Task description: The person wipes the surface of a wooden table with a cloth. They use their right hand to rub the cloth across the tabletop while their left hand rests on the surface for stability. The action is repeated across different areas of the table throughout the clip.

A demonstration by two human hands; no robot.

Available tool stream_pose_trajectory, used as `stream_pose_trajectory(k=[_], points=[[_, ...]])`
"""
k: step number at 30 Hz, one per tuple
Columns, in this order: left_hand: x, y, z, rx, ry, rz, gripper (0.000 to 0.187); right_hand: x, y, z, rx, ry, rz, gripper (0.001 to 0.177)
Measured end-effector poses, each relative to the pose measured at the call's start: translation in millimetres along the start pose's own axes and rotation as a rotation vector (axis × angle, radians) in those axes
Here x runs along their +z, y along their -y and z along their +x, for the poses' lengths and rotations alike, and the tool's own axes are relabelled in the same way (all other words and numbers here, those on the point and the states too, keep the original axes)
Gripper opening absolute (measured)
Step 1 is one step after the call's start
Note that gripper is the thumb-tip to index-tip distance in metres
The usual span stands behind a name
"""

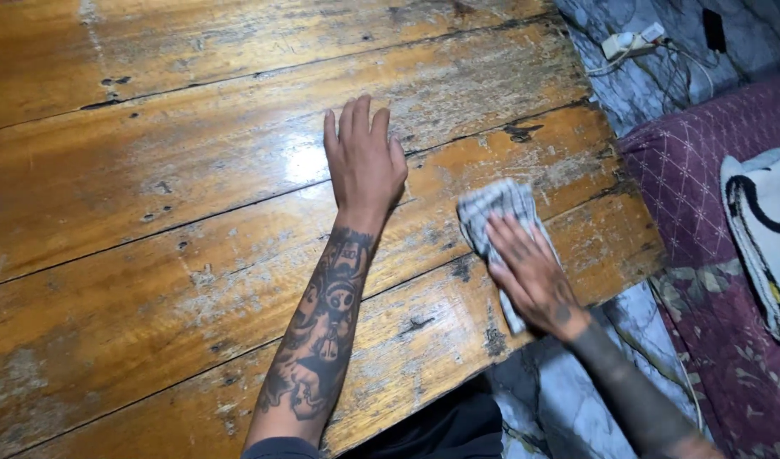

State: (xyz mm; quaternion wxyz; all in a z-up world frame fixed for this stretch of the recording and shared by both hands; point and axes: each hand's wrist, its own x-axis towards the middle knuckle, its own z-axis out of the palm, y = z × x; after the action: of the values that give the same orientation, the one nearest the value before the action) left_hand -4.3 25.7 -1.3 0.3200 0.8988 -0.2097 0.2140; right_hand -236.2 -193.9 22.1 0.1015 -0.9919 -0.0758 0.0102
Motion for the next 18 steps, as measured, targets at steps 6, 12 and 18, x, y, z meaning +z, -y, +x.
stream_pose_trajectory(k=[6,12,18], points=[[-1,12,6,0.025,-0.036,0.007,0.029,6,-87,174,-0.223,-0.255,0.020,0.054],[-18,7,16,-0.032,-0.047,-0.090,0.024,-7,-143,355,-0.105,-0.201,0.104,0.070],[-16,10,17,-0.070,0.045,-0.075,0.028,9,-137,427,-0.324,-0.436,0.028,0.040]])
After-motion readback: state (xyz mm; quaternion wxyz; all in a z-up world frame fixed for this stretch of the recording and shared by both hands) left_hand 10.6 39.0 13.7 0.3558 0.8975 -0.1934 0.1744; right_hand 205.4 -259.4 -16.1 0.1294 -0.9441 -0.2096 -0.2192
